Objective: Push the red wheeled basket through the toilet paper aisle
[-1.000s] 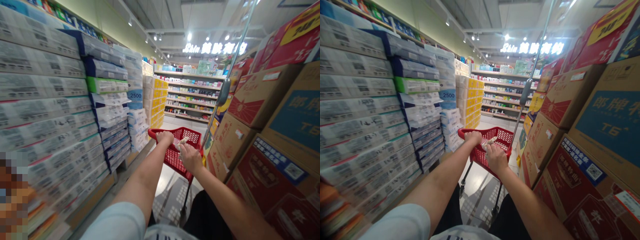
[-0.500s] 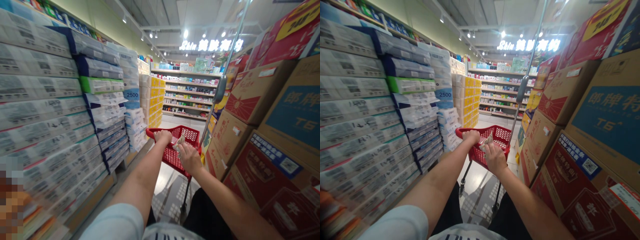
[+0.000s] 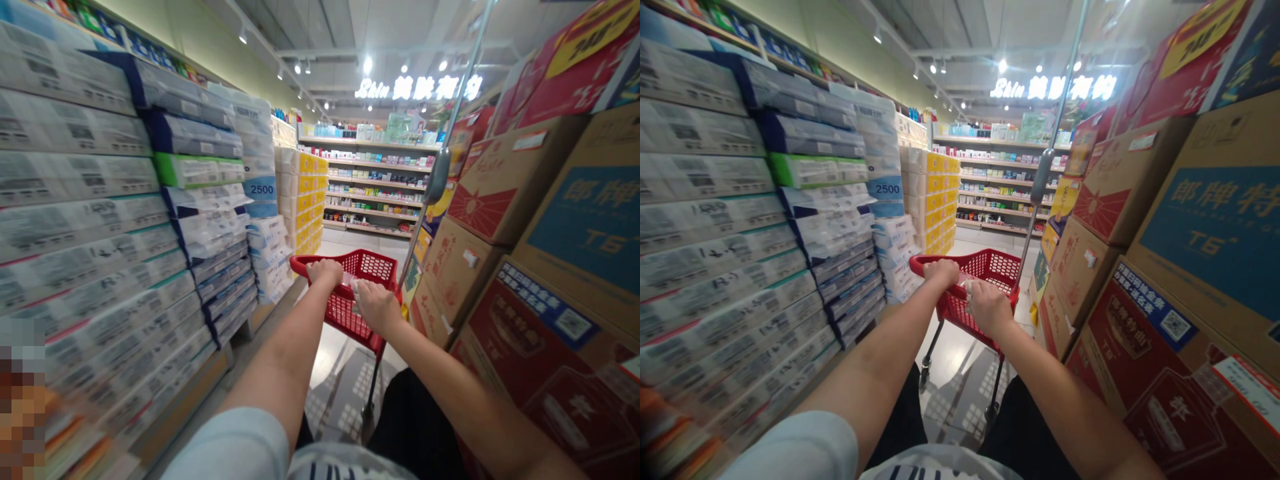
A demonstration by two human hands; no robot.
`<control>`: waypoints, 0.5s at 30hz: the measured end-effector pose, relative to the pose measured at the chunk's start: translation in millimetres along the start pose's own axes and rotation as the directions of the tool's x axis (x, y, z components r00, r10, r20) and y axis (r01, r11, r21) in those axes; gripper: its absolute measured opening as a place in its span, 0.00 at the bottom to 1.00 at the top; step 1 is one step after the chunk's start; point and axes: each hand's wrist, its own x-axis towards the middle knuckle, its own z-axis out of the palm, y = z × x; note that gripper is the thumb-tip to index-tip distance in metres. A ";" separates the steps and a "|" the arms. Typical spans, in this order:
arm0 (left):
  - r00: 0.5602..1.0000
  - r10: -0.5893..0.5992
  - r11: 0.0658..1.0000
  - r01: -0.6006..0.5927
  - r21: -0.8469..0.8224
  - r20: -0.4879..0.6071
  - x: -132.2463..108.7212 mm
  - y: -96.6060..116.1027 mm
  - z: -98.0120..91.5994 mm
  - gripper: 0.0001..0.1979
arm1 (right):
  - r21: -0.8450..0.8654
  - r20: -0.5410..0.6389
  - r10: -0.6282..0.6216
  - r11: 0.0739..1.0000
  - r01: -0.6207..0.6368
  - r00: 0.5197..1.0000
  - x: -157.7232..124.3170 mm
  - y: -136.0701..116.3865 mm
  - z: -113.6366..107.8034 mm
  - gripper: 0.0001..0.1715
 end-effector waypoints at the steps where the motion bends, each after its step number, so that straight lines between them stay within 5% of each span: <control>1: 1.000 -0.003 1.000 0.003 -0.003 -0.002 0.9 -0.3 -0.2 0.21 | 0.025 -0.047 -0.048 0.998 0.050 0.998 -8.1 0.0 0.1 0.23; 3: 1.000 -0.003 1.000 0.003 -0.009 0.000 1.9 -0.2 -1.1 0.22 | 0.075 -0.042 -0.061 0.995 0.064 0.997 -15.1 5.4 -1.9 0.26; 5: 1.000 -0.001 1.000 0.001 -0.015 0.012 1.1 1.1 -2.3 0.22 | 0.085 0.099 0.046 0.995 -0.054 0.994 -8.6 15.1 -6.2 0.24; 8: 0.999 0.001 1.000 -0.003 -0.028 -0.040 -4.4 5.8 -2.0 0.23 | -0.002 0.384 0.128 0.990 -0.138 0.915 15.4 27.4 -13.4 0.20; 10: 0.989 0.080 0.996 -0.085 -0.030 -0.120 -10.6 9.7 0.5 0.24 | -0.022 0.469 0.148 0.988 -0.156 0.871 27.8 29.2 -15.6 0.19; 12: 0.953 0.247 0.967 -0.254 -0.017 -0.174 -17.2 12.6 4.3 0.23 | -0.008 0.422 0.241 0.965 -0.262 0.874 29.0 26.4 -13.2 0.22; 15: 0.880 0.436 0.896 -0.444 -0.002 -0.188 -23.9 12.3 9.2 0.20 | 0.059 0.135 0.239 0.967 -0.248 0.962 9.5 22.4 -0.4 0.24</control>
